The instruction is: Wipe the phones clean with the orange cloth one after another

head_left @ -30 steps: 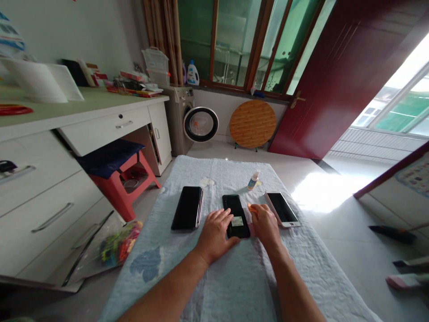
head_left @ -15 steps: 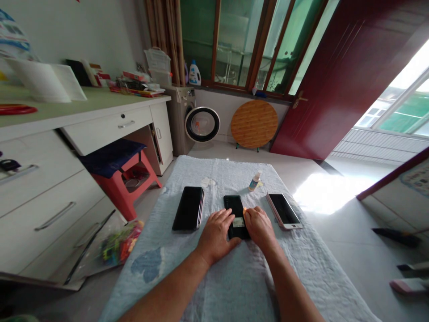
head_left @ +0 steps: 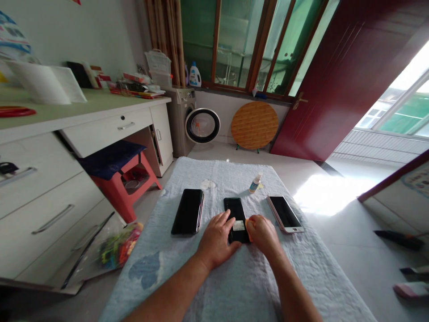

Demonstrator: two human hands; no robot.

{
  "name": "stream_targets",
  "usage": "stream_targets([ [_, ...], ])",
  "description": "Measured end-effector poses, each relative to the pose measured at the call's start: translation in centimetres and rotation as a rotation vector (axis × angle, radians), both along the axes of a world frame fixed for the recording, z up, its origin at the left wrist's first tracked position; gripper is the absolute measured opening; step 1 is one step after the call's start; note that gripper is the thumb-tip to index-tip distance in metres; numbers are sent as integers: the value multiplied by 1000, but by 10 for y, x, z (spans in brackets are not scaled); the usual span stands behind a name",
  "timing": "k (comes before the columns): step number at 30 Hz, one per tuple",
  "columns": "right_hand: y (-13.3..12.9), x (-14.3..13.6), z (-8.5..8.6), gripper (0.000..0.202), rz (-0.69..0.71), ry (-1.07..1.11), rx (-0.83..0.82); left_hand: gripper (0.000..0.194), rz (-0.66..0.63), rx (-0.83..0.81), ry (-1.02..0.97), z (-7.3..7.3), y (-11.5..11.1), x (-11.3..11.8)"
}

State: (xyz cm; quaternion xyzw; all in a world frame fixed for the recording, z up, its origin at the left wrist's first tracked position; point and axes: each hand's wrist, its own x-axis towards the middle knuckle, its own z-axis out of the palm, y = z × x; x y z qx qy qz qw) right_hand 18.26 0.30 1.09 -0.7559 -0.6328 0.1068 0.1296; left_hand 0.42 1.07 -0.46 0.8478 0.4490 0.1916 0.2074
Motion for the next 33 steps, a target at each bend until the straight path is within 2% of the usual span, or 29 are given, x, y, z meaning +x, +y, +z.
stream_targets([
  [4,9,-2,-9,29,-39,15,63,69,-5,-16,-13,2,0,-2],
  [8,28,-3,-12,28,-36,-30,69,69,-18,-21,-31,3,0,-3],
  [14,70,-2,-10,28,-1,-59,38,68,-18,-41,-41,2,1,-3],
  [19,92,-3,-5,28,27,-70,26,69,-11,-50,-59,4,0,-4],
  [26,107,-13,-3,30,128,-97,12,66,-6,-20,-82,2,-1,-3],
  [33,109,-34,2,31,265,-109,-39,65,8,3,-57,0,-2,-2],
])
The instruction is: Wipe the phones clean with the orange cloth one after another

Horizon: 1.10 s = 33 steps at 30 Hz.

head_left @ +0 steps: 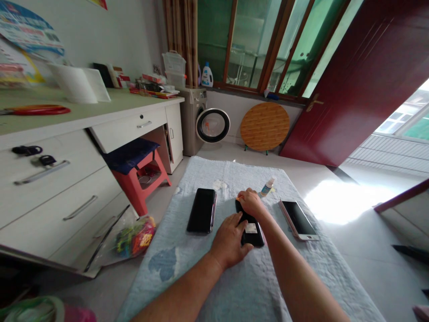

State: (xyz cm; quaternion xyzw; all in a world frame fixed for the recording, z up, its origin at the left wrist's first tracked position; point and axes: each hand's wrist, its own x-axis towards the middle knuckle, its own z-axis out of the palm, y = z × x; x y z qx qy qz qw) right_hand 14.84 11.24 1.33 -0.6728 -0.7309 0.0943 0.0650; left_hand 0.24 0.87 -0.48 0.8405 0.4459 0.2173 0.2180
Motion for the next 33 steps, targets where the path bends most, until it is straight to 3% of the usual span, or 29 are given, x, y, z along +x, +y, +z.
stream_targets([
  [8,1,-15,5,31,49,-27,-34,63,0,16,-9,2,-1,0],
  [19,-8,31,2,30,-112,-48,14,66,15,1,-29,-2,-1,1],
  [25,-38,37,-3,30,-183,-28,33,67,2,-4,-17,-1,0,0],
  [33,-103,38,3,29,-156,24,16,66,5,15,-17,-4,0,0],
])
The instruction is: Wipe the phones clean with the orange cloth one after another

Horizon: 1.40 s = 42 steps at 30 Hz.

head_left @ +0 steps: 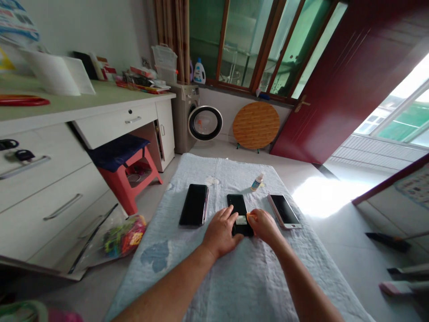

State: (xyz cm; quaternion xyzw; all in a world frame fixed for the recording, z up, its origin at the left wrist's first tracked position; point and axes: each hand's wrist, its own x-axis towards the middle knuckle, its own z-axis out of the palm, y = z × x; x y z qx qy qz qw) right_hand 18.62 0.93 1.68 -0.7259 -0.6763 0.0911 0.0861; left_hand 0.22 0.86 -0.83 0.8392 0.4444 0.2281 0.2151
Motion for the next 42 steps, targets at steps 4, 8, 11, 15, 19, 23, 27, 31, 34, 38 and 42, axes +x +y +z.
stream_targets([
  [4,-28,0,4,28,8,39,-26,63,4,14,-4,-1,0,1],
  [8,-45,2,10,24,27,37,-46,61,6,28,-8,0,0,1],
  [11,-50,2,20,20,108,73,-85,61,6,32,6,1,0,0],
  [15,-44,-7,25,20,172,145,18,70,-7,-3,13,4,1,-1],
  [19,-26,-15,13,16,219,143,46,75,-17,-29,-3,3,2,-1],
  [23,4,-11,1,17,159,113,110,75,-32,-32,-7,-2,4,-1],
  [27,46,-6,-5,20,62,59,121,71,-30,-25,-7,-2,5,-1],
  [31,79,-12,-9,23,44,52,133,70,-31,-28,-20,-1,5,-1],
  [34,87,-20,-11,24,51,59,136,74,-43,-29,-84,-5,5,-1],
  [38,77,-28,-9,21,128,101,146,95,-18,-17,-205,-11,5,-1],
  [42,52,-29,-1,21,290,135,135,113,15,23,-235,-14,5,0],
])
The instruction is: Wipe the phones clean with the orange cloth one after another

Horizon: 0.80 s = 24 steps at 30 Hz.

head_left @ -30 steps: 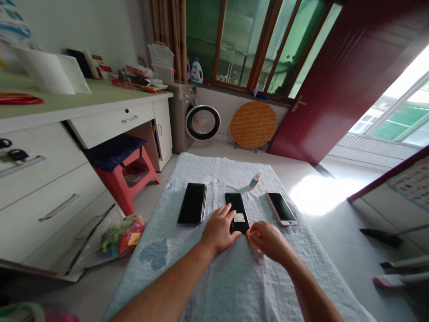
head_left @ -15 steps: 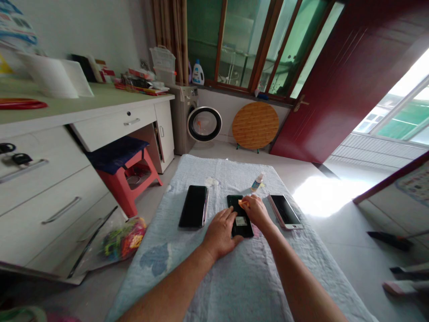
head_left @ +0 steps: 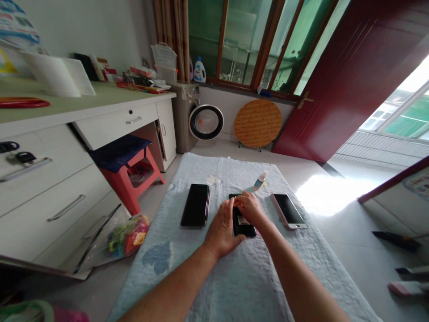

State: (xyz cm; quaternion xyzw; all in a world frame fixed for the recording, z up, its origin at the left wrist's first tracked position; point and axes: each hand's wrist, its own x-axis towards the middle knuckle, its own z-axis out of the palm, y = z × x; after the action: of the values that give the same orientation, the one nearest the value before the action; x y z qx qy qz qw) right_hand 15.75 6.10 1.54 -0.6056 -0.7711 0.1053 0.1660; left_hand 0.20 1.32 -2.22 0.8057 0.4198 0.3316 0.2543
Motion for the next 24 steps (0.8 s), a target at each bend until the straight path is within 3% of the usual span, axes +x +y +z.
stream_targets([
  [5,-40,5,13,20,199,53,-105,117,7,27,48,-3,1,-1],
  [12,-71,17,20,17,219,87,-199,85,-9,62,161,-2,3,-2],
  [17,-60,26,16,19,149,114,-173,76,-4,35,234,3,3,-2],
  [24,-17,28,6,20,-44,15,-73,71,1,-9,261,13,0,-2],
])
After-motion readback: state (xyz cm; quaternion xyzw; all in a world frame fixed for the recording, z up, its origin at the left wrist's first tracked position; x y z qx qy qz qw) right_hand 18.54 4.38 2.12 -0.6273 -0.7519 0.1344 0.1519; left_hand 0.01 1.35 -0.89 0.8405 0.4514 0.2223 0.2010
